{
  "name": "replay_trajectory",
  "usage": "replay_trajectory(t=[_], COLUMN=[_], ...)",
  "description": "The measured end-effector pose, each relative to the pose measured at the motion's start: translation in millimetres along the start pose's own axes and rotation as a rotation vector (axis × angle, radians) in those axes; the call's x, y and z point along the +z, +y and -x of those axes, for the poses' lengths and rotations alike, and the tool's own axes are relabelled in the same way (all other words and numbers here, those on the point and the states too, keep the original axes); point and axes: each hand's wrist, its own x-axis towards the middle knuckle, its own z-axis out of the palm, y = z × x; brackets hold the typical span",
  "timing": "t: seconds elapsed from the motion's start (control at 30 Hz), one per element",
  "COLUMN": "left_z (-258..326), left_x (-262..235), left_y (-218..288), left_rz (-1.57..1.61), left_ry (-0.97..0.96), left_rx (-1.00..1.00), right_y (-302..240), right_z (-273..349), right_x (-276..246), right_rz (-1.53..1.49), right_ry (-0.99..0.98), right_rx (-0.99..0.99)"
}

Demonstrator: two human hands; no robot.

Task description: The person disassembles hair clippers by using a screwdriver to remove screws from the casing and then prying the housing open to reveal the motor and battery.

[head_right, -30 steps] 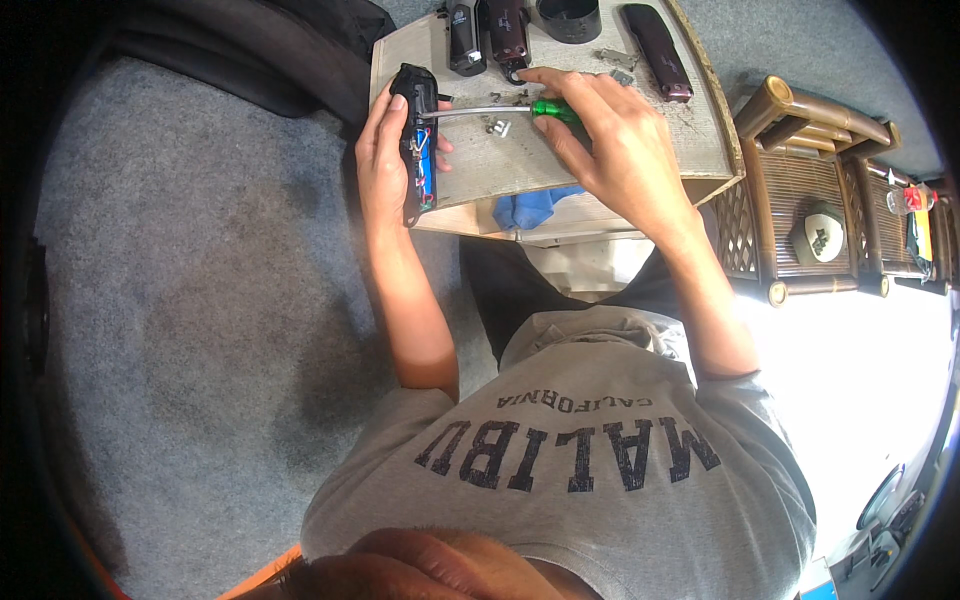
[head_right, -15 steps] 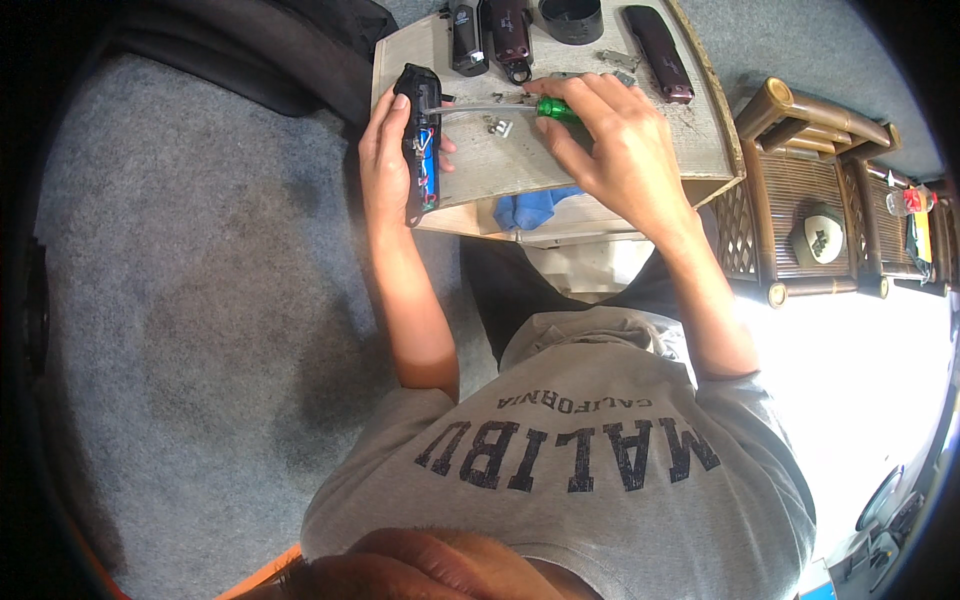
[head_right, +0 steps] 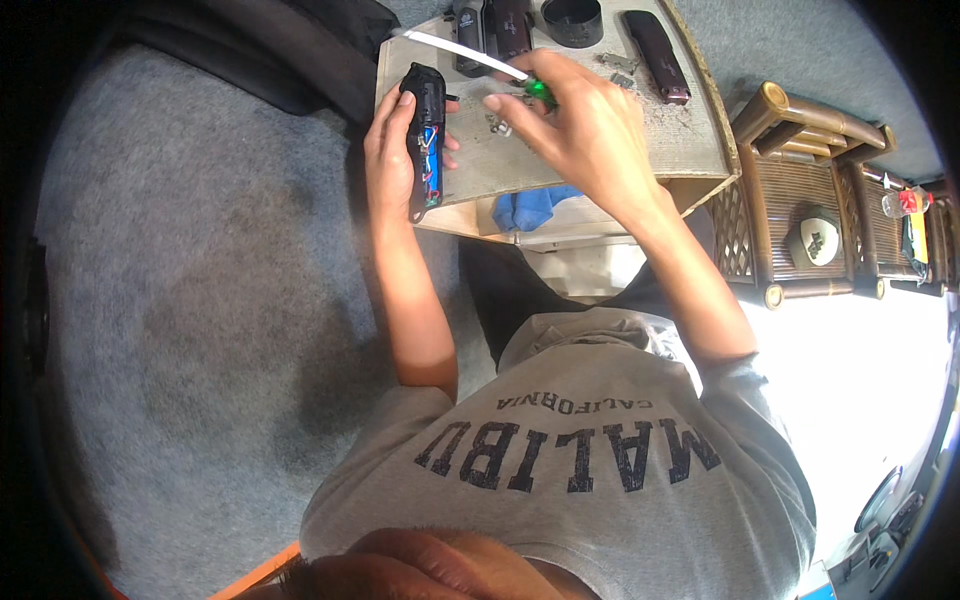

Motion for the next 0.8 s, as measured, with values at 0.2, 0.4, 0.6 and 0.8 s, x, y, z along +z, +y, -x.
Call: replay_trajectory(t=[0.2, 0.4, 0.6, 0.8], left_z=[-0.6, 3.3, 2.5, 1.7], left_x=[-1.1, 4.1, 2.7, 1.0], left_y=[-3.1, 4.6, 2.3, -0.5], left_rz=[0.014, 0.012, 0.006, 0.031], left_ry=[-0.002, -0.014, 0.005, -0.028], left_rx=[0.011, 0.037, 0.026, 0.027], right_y=[-18.2, -13.4, -12.8, -7.4], right_z=[-16.8, -20.0, -24.0, -26.4], right_x=[31.9, 55.1, 53.3, 54.9], right_rz=[-0.038, -0.082, -0.103, -0.161], right_ry=[-0.146, -0.137, -0.153, -0.21], right_rx=[-0.002, -0.019, -0.019, 0.008])
